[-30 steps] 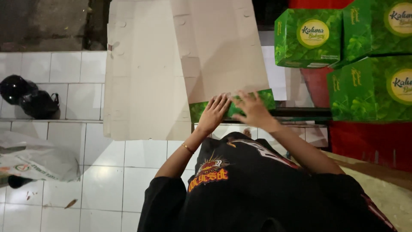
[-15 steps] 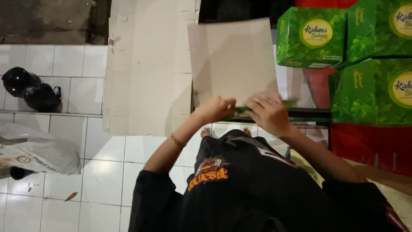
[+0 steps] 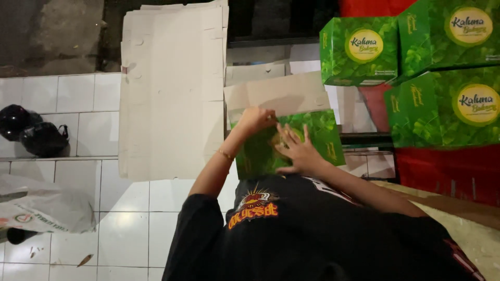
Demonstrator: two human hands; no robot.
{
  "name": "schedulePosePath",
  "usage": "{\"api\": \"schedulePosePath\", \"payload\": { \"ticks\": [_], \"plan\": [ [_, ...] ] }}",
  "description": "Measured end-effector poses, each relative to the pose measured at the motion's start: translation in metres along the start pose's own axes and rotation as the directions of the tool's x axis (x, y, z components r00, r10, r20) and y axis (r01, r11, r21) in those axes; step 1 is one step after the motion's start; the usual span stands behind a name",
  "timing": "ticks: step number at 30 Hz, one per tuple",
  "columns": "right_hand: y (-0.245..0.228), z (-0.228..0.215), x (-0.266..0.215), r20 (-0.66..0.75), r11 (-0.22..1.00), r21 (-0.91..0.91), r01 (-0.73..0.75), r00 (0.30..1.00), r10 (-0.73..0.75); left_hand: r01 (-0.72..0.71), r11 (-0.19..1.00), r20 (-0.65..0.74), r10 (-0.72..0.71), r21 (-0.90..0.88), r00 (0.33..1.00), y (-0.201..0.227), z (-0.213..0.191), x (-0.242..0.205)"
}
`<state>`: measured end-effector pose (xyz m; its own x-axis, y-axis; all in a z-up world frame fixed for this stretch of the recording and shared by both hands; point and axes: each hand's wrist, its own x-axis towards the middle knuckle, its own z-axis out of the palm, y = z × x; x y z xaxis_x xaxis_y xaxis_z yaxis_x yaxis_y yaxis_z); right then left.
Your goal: The person folds flat cardboard sheets into small boxes by creasing along pre-scored lines and tucking tabs to form the structure. They handle multiple boxes one at a time, placing each completed box on a stack to the right.
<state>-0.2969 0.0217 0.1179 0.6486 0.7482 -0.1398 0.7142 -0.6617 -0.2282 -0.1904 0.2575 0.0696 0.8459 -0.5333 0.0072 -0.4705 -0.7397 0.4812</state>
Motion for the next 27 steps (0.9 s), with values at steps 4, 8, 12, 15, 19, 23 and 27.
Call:
{"api": "schedulePosePath", "payload": {
  "ticks": [4,8,12,15,19,23,27],
  "plan": [
    [0.002,0.013,-0.006,-0.176,0.988,-0.012,0.155,0.972,-0.155,0.098,0.994,-0.032,-0.099,-0.042,0.995,0.012,0.005,-0.017],
    [-0.004,-0.006,0.010,0.106,0.999,-0.049,0.011,0.994,-0.006,0.122,0.990,-0.114,-0.129,-0.070,0.985,0.002,0.001,-0.003],
    [-0.006,-0.005,0.025,0.015,1.000,-0.007,0.015,1.000,-0.015,0.087,0.996,-0.295,-0.085,-0.006,0.952,-0.002,0.002,0.001],
    [-0.010,-0.003,0.026,0.133,0.999,-0.031,0.038,0.991,-0.033,0.149,0.988,-0.324,-0.126,0.049,0.938,-0.005,0.020,-0.013],
    [-0.014,0.011,0.021,0.022,0.997,0.006,0.080,0.997,-0.080,0.127,0.992,-0.454,-0.101,0.027,0.885,-0.001,0.026,-0.027],
    [-0.022,0.015,0.022,0.126,0.994,-0.097,0.049,0.991,-0.036,0.155,0.987,-0.443,-0.125,0.033,0.888,0.015,0.015,-0.030],
    [-0.017,0.039,0.018,0.039,0.986,-0.157,0.056,0.998,-0.051,0.217,0.969,-0.384,-0.156,0.121,0.910,0.024,0.030,-0.035]
  ]
}}
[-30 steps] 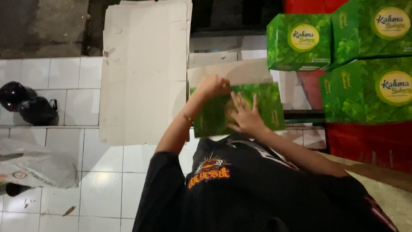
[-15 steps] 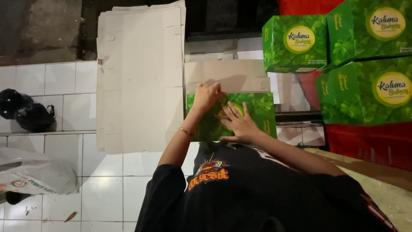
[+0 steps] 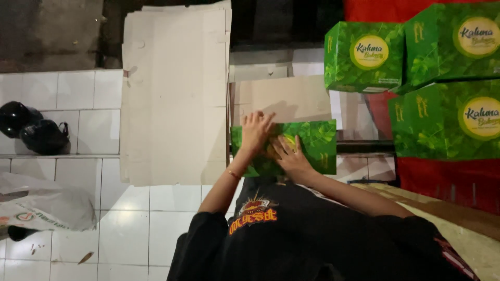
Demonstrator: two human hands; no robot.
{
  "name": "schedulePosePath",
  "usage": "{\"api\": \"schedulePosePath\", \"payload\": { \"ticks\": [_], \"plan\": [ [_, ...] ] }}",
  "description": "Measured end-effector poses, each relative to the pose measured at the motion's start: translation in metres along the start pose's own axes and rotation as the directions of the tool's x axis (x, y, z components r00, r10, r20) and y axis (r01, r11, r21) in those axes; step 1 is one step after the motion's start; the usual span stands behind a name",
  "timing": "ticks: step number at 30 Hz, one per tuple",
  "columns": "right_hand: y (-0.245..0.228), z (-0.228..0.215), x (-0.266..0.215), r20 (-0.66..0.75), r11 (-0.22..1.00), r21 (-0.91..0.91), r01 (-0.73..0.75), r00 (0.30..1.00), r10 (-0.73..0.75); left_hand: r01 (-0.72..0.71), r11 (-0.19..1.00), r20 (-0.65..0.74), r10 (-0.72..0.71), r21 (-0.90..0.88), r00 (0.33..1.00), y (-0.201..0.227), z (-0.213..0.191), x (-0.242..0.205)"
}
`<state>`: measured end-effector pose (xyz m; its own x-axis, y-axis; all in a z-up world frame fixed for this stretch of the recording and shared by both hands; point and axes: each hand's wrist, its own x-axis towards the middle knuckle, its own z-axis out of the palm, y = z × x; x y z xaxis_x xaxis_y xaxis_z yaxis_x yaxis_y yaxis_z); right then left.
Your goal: The person folds flat cardboard sheets into small boxes by creasing along pre-scored lines and tucking tabs to form the structure. They handle multiple boxes one at a time, placing each completed box on a stack to the right.
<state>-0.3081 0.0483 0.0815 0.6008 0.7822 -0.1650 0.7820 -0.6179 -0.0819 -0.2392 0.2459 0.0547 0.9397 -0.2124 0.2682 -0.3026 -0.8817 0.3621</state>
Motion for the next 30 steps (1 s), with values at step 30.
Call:
{"api": "schedulePosePath", "payload": {
  "ticks": [30],
  "plan": [
    [0.038,-0.155,-0.002,-0.737,0.754,0.489,0.438,0.670,0.088,-0.004,0.148,0.076,0.534,-0.989,0.842,0.093,-0.266,-0.055]
  ]
}}
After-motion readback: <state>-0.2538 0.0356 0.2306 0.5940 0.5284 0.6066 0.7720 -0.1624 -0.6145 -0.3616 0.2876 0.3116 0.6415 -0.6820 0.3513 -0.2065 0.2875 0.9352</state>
